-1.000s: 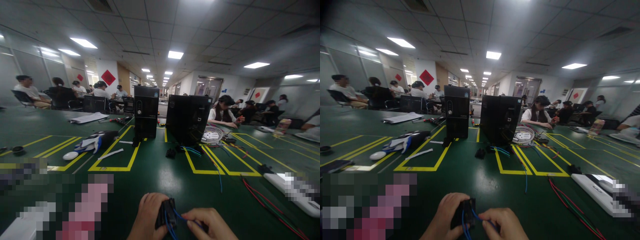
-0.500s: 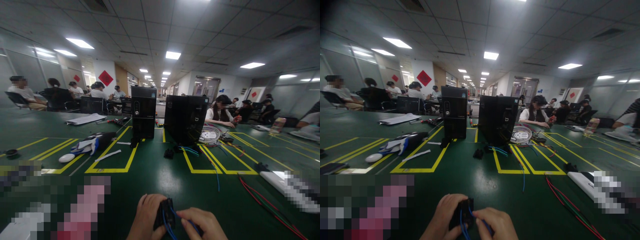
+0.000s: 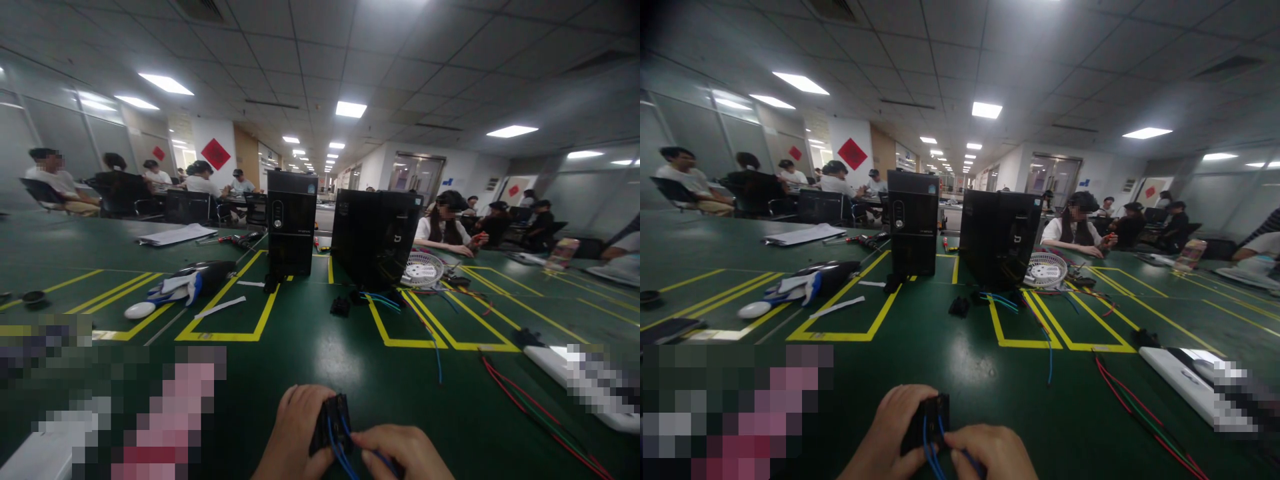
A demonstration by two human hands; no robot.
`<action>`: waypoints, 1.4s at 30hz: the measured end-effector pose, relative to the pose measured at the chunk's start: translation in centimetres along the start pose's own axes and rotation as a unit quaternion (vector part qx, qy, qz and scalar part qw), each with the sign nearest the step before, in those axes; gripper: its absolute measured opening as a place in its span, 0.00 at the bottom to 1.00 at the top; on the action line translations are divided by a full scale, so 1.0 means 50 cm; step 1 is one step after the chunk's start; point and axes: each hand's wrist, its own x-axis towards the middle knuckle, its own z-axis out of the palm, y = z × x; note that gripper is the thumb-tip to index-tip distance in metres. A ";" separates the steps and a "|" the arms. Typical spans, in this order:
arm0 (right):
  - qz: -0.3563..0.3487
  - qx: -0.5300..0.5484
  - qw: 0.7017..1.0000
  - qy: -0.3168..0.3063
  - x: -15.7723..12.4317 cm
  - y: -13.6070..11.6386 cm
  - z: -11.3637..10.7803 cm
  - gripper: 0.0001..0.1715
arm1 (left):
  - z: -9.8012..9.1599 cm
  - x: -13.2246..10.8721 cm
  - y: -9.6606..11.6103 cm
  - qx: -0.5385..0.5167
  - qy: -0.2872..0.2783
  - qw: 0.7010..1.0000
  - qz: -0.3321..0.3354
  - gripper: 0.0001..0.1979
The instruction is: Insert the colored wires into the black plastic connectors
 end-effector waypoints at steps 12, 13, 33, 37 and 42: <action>0.127 0.100 0.987 0.024 0.000 0.022 0.002 0.20 | 0.000 0.003 0.003 -0.019 -0.003 1.000 -0.012 0.20; 0.126 0.101 0.987 0.014 0.001 0.024 0.005 0.20 | 0.000 0.003 0.003 -0.019 -0.004 1.000 -0.013 0.21; 0.109 0.228 0.870 0.423 0.004 0.043 -0.102 0.24 | -0.003 0.013 0.004 -0.008 -0.040 0.997 -0.058 0.24; 0.130 0.132 0.921 0.342 0.052 0.068 -0.134 0.27 | 0.004 0.015 -0.009 -0.002 -0.035 0.998 -0.060 0.23; 0.153 0.035 0.955 0.251 0.167 0.111 -0.156 0.20 | 0.039 0.015 -0.047 0.025 -0.001 0.998 -0.060 0.22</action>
